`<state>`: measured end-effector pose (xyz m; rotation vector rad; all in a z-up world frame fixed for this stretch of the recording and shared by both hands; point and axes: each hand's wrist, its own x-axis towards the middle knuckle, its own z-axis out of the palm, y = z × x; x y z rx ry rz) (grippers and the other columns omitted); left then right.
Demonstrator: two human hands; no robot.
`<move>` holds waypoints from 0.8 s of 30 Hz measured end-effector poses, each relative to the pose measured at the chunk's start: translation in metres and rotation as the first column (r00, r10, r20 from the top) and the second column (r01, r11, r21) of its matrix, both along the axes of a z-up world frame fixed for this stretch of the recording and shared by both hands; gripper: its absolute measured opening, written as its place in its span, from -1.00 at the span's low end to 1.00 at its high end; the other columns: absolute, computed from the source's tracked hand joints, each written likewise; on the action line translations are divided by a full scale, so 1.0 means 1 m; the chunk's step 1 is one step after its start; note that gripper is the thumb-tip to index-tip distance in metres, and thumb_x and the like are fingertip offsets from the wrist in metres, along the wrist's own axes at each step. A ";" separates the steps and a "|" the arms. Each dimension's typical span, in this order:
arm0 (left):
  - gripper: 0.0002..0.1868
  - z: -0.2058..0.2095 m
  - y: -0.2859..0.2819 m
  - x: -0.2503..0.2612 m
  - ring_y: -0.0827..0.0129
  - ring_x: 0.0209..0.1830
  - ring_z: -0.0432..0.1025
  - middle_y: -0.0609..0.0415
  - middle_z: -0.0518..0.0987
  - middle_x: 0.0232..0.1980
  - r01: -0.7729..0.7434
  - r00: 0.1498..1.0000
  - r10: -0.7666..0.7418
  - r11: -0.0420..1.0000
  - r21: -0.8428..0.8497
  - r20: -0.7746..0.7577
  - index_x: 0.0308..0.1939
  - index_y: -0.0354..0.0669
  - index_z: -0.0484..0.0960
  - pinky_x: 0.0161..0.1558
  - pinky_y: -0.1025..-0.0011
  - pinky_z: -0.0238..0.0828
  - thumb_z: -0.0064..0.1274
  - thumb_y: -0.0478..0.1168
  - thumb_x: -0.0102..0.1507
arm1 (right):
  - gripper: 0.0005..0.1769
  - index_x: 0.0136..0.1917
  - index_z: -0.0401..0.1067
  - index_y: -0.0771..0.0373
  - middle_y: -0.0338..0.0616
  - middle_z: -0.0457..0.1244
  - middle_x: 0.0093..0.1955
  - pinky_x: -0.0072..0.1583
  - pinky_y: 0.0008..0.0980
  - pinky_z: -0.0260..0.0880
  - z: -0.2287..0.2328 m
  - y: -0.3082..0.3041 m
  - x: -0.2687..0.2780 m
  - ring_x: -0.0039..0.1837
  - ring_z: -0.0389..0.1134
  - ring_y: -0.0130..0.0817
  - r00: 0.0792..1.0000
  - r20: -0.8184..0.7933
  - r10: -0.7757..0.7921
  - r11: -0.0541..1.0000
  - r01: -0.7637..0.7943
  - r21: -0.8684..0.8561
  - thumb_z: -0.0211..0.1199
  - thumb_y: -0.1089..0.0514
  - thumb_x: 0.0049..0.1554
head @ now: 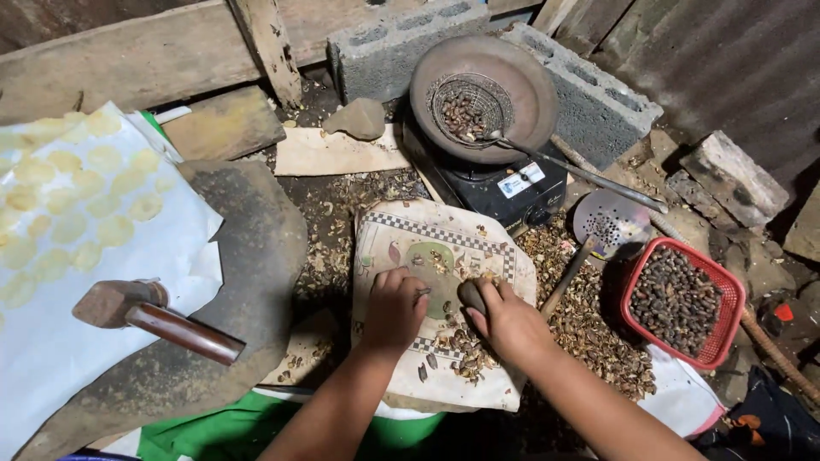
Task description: Cracking nuts and flattening material with a mallet
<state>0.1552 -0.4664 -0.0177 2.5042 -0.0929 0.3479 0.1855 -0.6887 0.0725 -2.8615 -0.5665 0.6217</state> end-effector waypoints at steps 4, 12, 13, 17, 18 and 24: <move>-0.74 -0.001 -0.015 0.004 0.19 0.06 0.43 0.28 0.49 -0.11 0.014 1.000 -0.014 1.000 0.006 0.022 -0.23 0.24 0.62 0.04 0.15 0.37 0.34 -0.03 0.05 | -0.39 0.49 0.01 -0.22 0.10 0.27 0.21 0.20 0.10 0.48 0.011 0.017 0.020 0.18 0.44 0.24 0.992 -0.105 -0.075 0.996 0.079 0.036 0.07 -0.22 0.24; -0.75 -0.031 0.004 0.009 0.12 0.03 0.50 0.18 0.56 -0.09 -0.011 0.997 0.006 0.998 0.065 0.071 -0.05 0.17 0.66 0.00 0.16 0.44 0.17 -0.18 0.19 | -0.45 0.49 0.13 -0.06 0.17 0.25 0.14 0.12 0.19 0.50 0.018 0.040 0.010 0.11 0.43 0.33 0.996 0.061 0.068 0.986 -0.077 0.151 0.08 -0.11 0.27; -0.72 -0.043 0.002 0.004 0.13 0.02 0.49 0.19 0.55 -0.09 -0.005 0.998 0.000 0.997 0.073 0.058 -0.02 0.20 0.66 -0.01 0.15 0.45 0.18 -0.18 0.18 | -0.42 0.51 0.11 -0.03 0.21 0.26 0.15 0.14 0.23 0.48 0.019 0.036 0.008 0.12 0.42 0.37 1.000 0.013 -0.024 0.985 0.021 0.172 0.08 -0.12 0.27; -0.72 -0.026 0.006 0.005 0.11 -0.01 0.51 0.19 0.55 -0.12 0.014 0.998 -0.018 0.998 0.060 0.060 -0.06 0.24 0.68 -0.04 0.16 0.46 0.20 -0.19 0.16 | -0.41 0.50 0.03 -0.07 0.25 0.29 0.18 0.20 0.25 0.43 -0.001 0.034 0.022 0.19 0.40 0.36 0.988 -0.128 -0.085 0.984 0.103 0.144 0.05 -0.12 0.25; -0.75 -0.028 0.005 0.006 0.10 0.00 0.50 0.20 0.55 -0.12 0.001 1.000 -0.002 0.999 0.047 0.030 -0.08 0.24 0.68 -0.03 0.16 0.45 0.21 -0.16 0.17 | -0.41 0.49 0.04 -0.09 0.23 0.31 0.17 0.19 0.23 0.43 0.001 0.035 0.023 0.17 0.41 0.34 0.987 -0.137 -0.086 0.988 0.102 0.118 0.04 -0.13 0.25; -0.83 -0.013 0.000 0.015 0.07 -0.06 0.50 0.20 0.55 -0.14 -0.092 0.996 0.093 0.995 -0.035 0.017 -0.17 0.23 0.70 -0.05 0.09 0.44 0.25 -0.01 0.16 | -0.43 0.48 0.08 -0.17 0.14 0.30 0.16 0.13 0.20 0.47 0.018 0.040 0.018 0.13 0.44 0.27 1.000 -0.003 0.008 1.000 -0.008 0.012 0.06 -0.20 0.24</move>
